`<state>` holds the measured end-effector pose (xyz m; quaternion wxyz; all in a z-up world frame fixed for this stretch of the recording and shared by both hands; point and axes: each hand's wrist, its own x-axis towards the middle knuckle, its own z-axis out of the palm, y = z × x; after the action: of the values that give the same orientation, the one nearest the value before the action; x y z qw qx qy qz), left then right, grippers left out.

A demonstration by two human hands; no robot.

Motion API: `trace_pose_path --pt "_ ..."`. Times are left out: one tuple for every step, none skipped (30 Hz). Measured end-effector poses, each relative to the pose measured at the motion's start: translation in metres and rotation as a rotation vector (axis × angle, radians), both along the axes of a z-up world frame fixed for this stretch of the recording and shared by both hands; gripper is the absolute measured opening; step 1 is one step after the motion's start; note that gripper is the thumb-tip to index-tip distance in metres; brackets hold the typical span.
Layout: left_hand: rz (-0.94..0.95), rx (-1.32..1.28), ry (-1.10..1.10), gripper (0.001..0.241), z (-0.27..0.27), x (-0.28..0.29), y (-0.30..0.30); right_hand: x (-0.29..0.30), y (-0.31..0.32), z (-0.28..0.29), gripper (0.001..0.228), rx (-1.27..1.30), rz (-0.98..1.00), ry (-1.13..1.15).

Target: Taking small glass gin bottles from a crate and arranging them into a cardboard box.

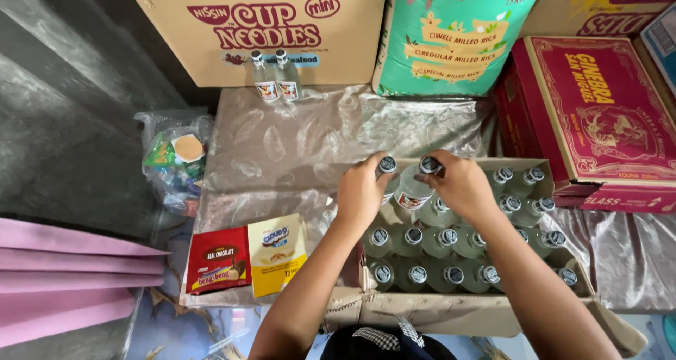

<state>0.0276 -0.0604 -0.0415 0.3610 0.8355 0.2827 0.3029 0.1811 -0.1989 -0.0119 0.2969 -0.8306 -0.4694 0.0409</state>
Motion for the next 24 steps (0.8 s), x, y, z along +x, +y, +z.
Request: trace_pose_path --pt "0.001 0.001 -0.002 0.040 0.007 0.001 0.003 0.001 0.003 0.007 0.042 0.001 0.001 -0.002" --pt "0.003 0.019 -0.011 0.041 0.013 0.001 0.007 0.001 0.006 0.015 0.043 0.000 0.002 0.008" --pt "0.005 0.036 -0.020 0.043 0.019 0.001 0.010 0.002 0.009 0.021 0.044 -0.001 0.004 0.019" --pt "0.006 0.036 -0.021 0.043 0.023 0.001 0.014 0.002 0.012 0.028 0.044 -0.001 0.005 0.018" --pt "0.002 0.049 -0.049 0.042 0.026 0.002 0.018 0.002 0.016 0.035 0.042 0.010 0.021 0.006" --pt "-0.003 0.062 -0.078 0.042 0.030 0.002 0.023 0.002 0.020 0.042 0.041 0.021 0.037 -0.006" --pt "-0.001 0.063 -0.079 0.042 0.034 0.003 0.028 0.003 0.025 0.044 0.041 0.022 0.038 -0.007" --pt "0.009 0.065 -0.071 0.042 0.038 0.003 0.033 0.004 0.030 0.047 0.040 0.033 0.048 -0.023" --pt "0.020 0.068 -0.063 0.042 0.042 0.004 0.038 0.006 0.035 0.049 0.040 0.046 0.058 -0.040" --pt "0.023 0.070 -0.066 0.042 0.047 0.004 0.044 0.007 0.041 0.052 0.040 0.047 0.061 -0.042" --pt "0.037 0.045 -0.018 0.041 0.053 0.004 0.049 0.009 0.048 0.054 0.038 0.042 0.071 -0.032" --pt "0.052 0.021 0.029 0.041 0.059 0.003 0.055 0.010 0.054 0.056 0.036 0.037 0.081 -0.022" --pt "0.056 0.020 0.029 0.041 0.057 0.004 0.063 0.010 0.061 0.060 0.036 0.037 0.085 -0.022" --pt "0.069 0.050 -0.007 0.040 0.055 0.005 0.070 0.010 0.068 0.063 0.037 0.026 0.082 -0.016" --pt "0.083 0.083 -0.042 0.040 0.053 0.005 0.078 0.010 0.077 0.066 0.038 0.017 0.081 -0.011" --pt "0.089 0.084 -0.042 0.040 0.051 0.006 0.085 0.011 0.084 0.065 0.038 0.018 0.087 -0.011" --pt "0.084 0.093 -0.074 0.040 0.048 0.006 0.092 0.011 0.091 0.064 0.036 0.014 0.087 0.028" --pt "0.079 0.102 -0.106 0.040 0.045 0.007 0.100 0.012 0.099 0.063 0.035 0.009 0.087 0.067" --pt "0.083 0.103 -0.106 0.040 0.043 0.008 0.107 0.014 0.107 0.060 0.035 0.009 0.091 0.067" --pt "0.090 0.089 -0.086 0.040 0.041 0.010 0.114 0.016 0.116 0.056 0.036 0.015 0.100 0.030" --pt "0.098 0.075 -0.067 0.040 0.038 0.011 0.121 0.018 0.124 0.053 0.037 0.021 0.110 -0.006" --pt "0.102 0.076 -0.068 0.040 0.035 0.014 0.128 0.021 0.133 0.045 0.037 0.022 0.114 -0.008" --pt "0.114 0.043 -0.023 0.037 0.032 0.015 0.134 0.025 0.143 0.036 0.037 0.036 0.115 0.001" --pt "0.125 0.010 0.020 0.034 0.029 0.017 0.141 0.028 0.152 0.028 0.038 0.050 0.116 0.009"
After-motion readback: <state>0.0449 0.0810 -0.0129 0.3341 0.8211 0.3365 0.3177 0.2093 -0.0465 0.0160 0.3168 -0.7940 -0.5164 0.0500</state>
